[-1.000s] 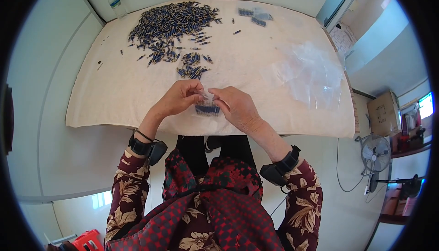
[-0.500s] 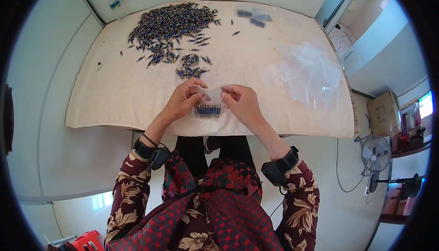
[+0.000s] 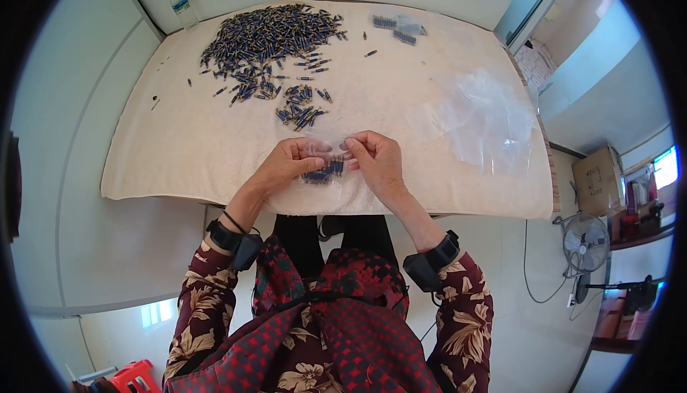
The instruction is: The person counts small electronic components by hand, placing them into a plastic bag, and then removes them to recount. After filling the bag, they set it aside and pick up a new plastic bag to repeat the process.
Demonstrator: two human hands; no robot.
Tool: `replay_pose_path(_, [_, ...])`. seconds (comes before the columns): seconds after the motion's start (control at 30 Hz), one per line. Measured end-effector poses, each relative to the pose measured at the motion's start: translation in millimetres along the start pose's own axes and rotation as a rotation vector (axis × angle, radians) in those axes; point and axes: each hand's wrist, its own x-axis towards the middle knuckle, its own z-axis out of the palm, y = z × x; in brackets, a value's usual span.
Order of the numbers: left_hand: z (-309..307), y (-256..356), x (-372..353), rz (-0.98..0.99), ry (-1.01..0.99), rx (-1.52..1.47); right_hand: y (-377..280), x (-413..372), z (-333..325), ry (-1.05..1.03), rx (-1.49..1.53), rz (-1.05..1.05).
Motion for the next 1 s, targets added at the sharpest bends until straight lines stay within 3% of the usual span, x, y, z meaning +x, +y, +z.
replay_pose_path(0.37, [13,-2,-10,-0.044,0.011,0.097,0,-2,-3,0.065,0.039,0.036])
replay_pose_path(0.6, [10,-7,-11,-0.006,0.005,0.107,-3,-10,-5,-0.116,0.092,0.021])
replay_pose_path(1.0, [24,-13,-22,0.055,0.084,0.102,-5,-22,2,-0.135,0.066,-0.003])
